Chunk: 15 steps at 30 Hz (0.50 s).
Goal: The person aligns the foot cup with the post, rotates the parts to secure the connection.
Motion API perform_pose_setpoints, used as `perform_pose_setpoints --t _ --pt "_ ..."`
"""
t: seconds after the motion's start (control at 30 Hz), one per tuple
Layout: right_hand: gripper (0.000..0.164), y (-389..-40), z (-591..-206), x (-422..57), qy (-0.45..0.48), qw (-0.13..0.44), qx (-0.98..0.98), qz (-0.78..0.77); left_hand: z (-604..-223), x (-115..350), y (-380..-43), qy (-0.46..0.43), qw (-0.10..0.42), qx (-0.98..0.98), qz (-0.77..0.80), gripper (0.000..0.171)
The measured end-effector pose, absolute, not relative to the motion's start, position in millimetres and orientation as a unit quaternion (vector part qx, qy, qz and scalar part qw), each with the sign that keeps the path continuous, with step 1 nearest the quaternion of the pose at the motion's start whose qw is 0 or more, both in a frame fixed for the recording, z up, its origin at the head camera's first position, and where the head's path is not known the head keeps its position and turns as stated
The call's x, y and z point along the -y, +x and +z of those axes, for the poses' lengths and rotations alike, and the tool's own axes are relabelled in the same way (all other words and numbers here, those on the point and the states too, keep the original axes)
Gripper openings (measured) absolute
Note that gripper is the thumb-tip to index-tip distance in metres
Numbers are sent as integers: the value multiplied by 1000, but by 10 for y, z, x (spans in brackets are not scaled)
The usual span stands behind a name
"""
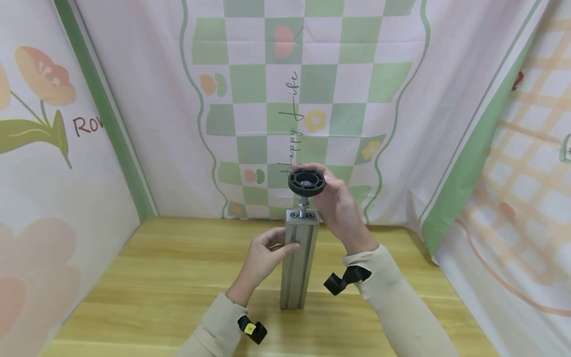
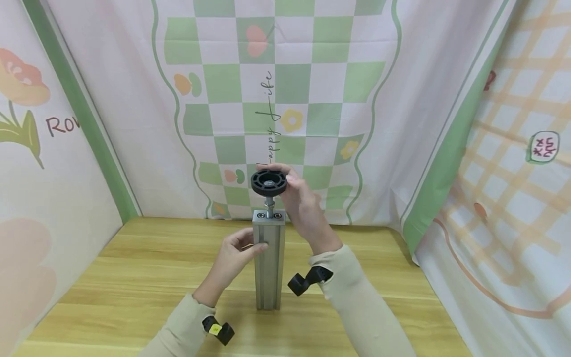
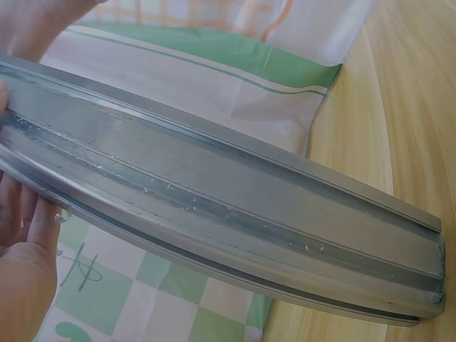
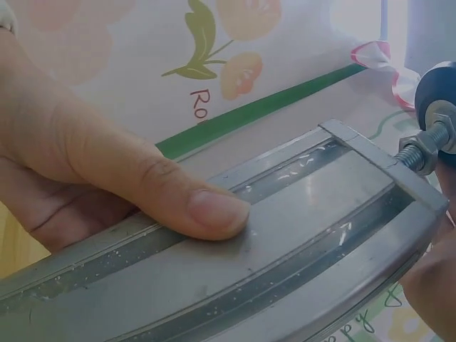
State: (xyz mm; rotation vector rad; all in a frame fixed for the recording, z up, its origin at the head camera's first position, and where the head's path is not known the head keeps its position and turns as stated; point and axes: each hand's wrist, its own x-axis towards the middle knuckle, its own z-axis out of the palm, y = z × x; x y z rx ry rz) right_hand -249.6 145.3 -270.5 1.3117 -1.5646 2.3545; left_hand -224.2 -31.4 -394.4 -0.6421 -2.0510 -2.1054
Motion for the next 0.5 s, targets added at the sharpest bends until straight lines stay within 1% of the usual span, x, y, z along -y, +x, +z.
perform_pose_setpoints --t 0.13,0.37,0.5 --pt "33 -2477 -2740 -1442 415 59 515 748 -3951 312 -2242 -210 67 680 -699 34" --pt "22 -2391 -2806 -1395 372 199 561 712 -3951 307 -2240 -213 74 680 -697 34" --pt "18 -2319 -2827 -1355 346 247 580 695 -3951 305 -2244 -214 73 680 -698 34"
